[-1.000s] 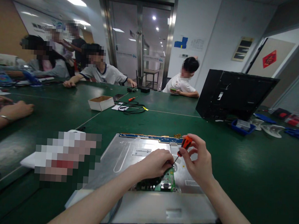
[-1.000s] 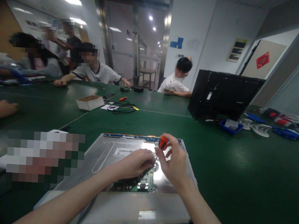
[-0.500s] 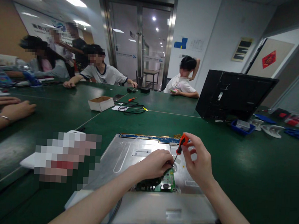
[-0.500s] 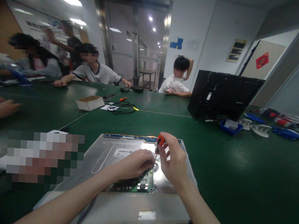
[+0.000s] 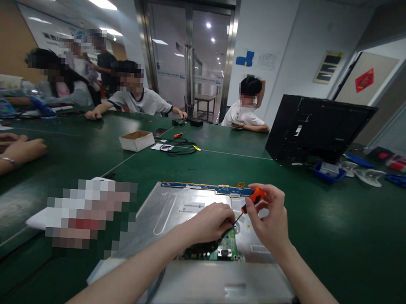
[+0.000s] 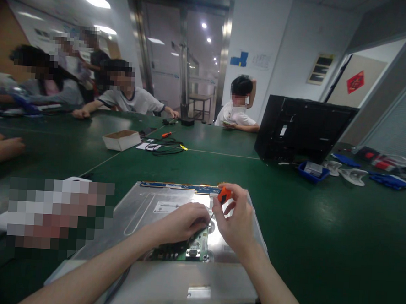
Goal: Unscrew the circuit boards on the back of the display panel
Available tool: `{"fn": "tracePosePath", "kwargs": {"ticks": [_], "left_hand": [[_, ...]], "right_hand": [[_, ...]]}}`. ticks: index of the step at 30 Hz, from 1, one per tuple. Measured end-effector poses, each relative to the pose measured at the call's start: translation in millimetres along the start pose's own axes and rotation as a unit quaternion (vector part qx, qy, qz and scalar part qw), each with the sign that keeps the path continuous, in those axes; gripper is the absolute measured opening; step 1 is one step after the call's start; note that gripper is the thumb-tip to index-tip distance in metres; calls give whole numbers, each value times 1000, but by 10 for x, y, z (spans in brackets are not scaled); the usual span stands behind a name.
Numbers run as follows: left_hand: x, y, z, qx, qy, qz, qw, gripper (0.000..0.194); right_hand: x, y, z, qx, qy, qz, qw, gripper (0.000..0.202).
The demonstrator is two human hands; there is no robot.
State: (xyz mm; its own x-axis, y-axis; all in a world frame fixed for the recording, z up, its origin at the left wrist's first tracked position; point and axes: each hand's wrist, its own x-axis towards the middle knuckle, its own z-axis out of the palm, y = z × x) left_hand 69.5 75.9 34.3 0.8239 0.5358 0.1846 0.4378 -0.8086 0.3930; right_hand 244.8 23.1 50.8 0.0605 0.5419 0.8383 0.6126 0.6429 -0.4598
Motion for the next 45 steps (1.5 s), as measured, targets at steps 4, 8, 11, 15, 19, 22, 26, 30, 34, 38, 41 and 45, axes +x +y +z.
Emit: {"fn": "tracePosePath", "kwargs": {"ticks": [4,8,11,15,19,22,26,30,34,38,41,45], "left_hand": [[4,9,0,6,-1,-1,1000,14],[5,16,-3,8,-3,-3,1000,14],[5,23,-9,6,-4,-4,1000,14],[4,33,-23,-2,-5,-4,1000,14],[4,36,-29,-8,-6,-4,1000,15],[9,27,-21,-7,-7,-3,1000,14],[16,9,-3,-3,-7,-3,1000,13],[16,6,5,5,-4,-5,1000,12],[12,10,4,9,-2,-5,1000,12],[8,8,4,6,-2,-6,1000,12],[6,9,2,0,-2,-7,1000,11],[3,15,-4,-1,-1,-6,1000,11]], "right_hand": [[2,10,-19,-23,-12,-12,1000,24],[9,-7,-33,-14,-33,-8,999,25],[-3,-5,-29,3,-26,-6,1000,25],[-28,28,-11,15,12,-4,1000,29],[-31,33,11,15,22,2,1000,33],[-28,20,24,25,16,-2,1000,32],[-29,19,17,18,-1,-15,1000,31],[-9,9,-15,-16,-17,-35,999,27],[11,-11,-29,-36,-34,-46,998,30],[-17,19,-5,-35,-25,-28,999,30],[-39,54,12,-27,-4,-19,999,38],[-28,50,6,-25,0,-32,999,32]]}}
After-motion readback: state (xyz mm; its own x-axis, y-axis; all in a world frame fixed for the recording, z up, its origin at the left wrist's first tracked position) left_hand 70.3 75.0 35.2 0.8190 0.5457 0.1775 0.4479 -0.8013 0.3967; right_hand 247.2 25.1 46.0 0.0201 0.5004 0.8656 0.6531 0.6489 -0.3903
